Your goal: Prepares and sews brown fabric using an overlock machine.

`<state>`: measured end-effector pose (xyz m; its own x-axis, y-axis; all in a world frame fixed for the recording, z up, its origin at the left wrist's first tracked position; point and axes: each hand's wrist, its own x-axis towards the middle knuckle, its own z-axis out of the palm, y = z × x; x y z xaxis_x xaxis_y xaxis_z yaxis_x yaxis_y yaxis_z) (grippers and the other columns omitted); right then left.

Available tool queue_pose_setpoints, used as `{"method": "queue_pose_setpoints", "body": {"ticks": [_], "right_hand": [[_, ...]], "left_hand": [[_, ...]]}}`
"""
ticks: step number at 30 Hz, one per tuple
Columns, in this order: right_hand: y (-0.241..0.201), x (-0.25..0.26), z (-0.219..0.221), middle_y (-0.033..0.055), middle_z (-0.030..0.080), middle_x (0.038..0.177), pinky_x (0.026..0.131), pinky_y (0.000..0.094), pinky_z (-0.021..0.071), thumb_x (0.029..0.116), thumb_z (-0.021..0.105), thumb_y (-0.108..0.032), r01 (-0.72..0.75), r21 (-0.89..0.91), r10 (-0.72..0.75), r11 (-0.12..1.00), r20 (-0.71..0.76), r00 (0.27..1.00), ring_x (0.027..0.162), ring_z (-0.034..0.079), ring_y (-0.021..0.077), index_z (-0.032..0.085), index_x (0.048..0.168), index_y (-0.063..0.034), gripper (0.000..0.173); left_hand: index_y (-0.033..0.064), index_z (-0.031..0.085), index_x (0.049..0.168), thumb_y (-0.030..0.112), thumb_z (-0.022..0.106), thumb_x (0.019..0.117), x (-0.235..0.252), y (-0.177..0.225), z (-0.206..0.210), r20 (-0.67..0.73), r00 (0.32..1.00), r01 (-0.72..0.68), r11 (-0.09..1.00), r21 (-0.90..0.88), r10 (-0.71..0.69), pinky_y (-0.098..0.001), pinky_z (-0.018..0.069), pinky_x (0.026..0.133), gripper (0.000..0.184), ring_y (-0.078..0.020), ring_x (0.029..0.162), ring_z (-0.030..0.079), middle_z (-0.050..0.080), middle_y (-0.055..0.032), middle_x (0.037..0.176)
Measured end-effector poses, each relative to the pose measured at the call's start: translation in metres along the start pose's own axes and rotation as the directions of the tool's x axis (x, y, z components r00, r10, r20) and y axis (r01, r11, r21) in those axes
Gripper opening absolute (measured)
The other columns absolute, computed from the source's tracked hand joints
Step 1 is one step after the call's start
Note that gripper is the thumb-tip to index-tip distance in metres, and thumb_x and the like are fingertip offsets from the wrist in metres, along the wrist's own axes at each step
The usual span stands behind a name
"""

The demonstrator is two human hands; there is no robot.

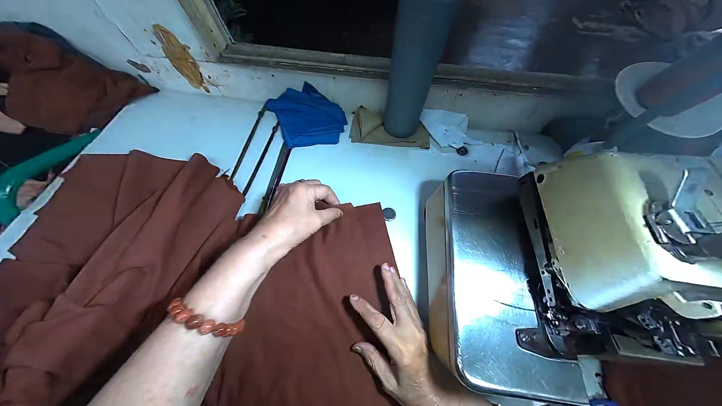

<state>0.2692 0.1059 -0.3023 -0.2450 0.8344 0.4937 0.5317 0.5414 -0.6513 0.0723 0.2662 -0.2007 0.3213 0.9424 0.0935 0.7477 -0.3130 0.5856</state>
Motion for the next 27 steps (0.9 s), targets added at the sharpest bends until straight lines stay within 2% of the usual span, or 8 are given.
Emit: {"method": "queue_pose_setpoints", "body": {"ticks": [3,5,9,15,18,21,24,27], "right_hand": [[-0.002,0.0,-0.001,0.0343,0.052,0.145,0.123,0.0526,0.0311,0.0975,0.06,-0.033,-0.018,0.004,0.018,1.0,0.02,1.0,0.143,0.044,0.0475,0.072,0.131,-0.019,0.038],[0.0,0.001,0.0,0.0265,0.064,0.135,0.119,0.0529,0.0364,0.0989,0.058,-0.034,0.005,-0.017,-0.005,1.0,0.006,1.0,0.135,0.055,0.044,0.074,0.126,-0.0147,0.037],[0.004,0.003,0.001,0.0157,0.074,0.116,0.114,0.048,0.0411,0.1004,0.054,-0.034,0.077,-0.046,-0.079,0.996,-0.031,0.996,0.118,0.067,0.0322,0.072,0.121,-0.002,0.042],[-0.015,0.003,-0.02,0.0295,0.067,0.12,0.109,0.0281,0.0449,0.0909,0.068,-0.021,-0.051,0.321,0.037,0.946,0.049,0.998,0.118,0.064,0.0279,0.066,0.125,0.0119,0.048],[-0.044,-0.002,-0.047,0.0343,0.052,0.143,0.108,0.0284,0.0476,0.0896,0.067,0.0,-0.459,0.649,0.296,0.608,0.351,0.888,0.13,0.058,0.0216,0.037,0.142,0.0258,0.066],[-0.055,-0.011,-0.058,0.0137,0.065,0.129,0.095,0.028,0.0556,0.0933,0.062,0.005,-0.702,0.67,0.506,0.241,0.531,0.68,0.108,0.068,0.0068,0.015,0.153,0.0147,0.077],[-0.053,-0.019,-0.062,0.0016,0.074,0.106,0.09,0.0305,0.0583,0.0946,0.062,0.004,-0.744,0.651,0.593,0.151,0.542,0.595,0.095,0.071,0.0057,0.03,0.148,0.01,0.062],[-0.056,-0.015,-0.064,-0.0058,0.074,0.088,0.078,0.0276,0.0584,0.0936,0.061,0.006,-0.738,0.674,0.67,-0.038,0.565,0.482,0.082,0.07,0.0044,0.06,0.11,-0.0071,0.021]], "left_hand": [[0.0052,0.067,0.087,-0.006,0.071,0.0865,-0.002,0.008,-0.013,-0.015,1.0,-0.021,0.922,-0.387,0.016,-0.0159,0.0521,0.064,0.012,-0.0002,0.069,0.063,0.068,0.0024,0.077],[0.0065,0.066,0.087,-0.011,0.067,0.0844,0.0,0.012,-0.012,-0.022,1.0,-0.018,0.822,-0.569,0.006,-0.0128,0.0524,0.06,0.018,0.0017,0.065,0.063,0.068,0.0047,0.074],[0.001,0.071,0.089,-0.006,0.07,0.0888,0.008,0.022,0.014,0.015,0.997,0.076,0.845,-0.529,-0.081,-0.0154,0.0518,0.06,0.007,0.0004,0.063,0.062,0.07,0.0009,0.074],[0.0005,0.074,0.091,0.004,0.074,0.0916,0.02,0.029,0.046,0.054,0.976,0.215,0.961,-0.171,-0.209,-0.0473,0.0489,0.076,0.004,-0.0256,0.082,0.064,0.07,-0.014,0.086],[-0.0017,0.075,0.093,0.004,0.073,0.093,0.017,0.03,0.053,-0.006,0.981,0.192,0.97,-0.145,-0.195,-0.0526,0.0504,0.084,0.006,-0.0317,0.092,0.068,0.072,-0.0179,0.094],[-0.0003,0.075,0.091,0.006,0.07,0.0958,0.017,0.03,0.057,-0.039,0.977,0.201,0.969,-0.141,-0.208,-0.0499,0.0503,0.08,0.009,-0.0285,0.087,0.067,0.072,-0.0156,0.091],[0.0003,0.075,0.091,0.007,0.069,0.0971,0.018,0.034,0.058,-0.05,0.972,0.222,0.968,-0.12,-0.229,-0.0497,0.0497,0.078,0.011,-0.0285,0.085,0.067,0.072,-0.0155,0.089],[0.0001,0.076,0.095,0.008,0.069,0.0973,0.019,0.038,0.059,-0.039,0.966,0.251,0.963,-0.094,-0.256,-0.0542,0.0498,0.082,0.011,-0.0332,0.091,0.068,0.072,-0.0177,0.093]]}}
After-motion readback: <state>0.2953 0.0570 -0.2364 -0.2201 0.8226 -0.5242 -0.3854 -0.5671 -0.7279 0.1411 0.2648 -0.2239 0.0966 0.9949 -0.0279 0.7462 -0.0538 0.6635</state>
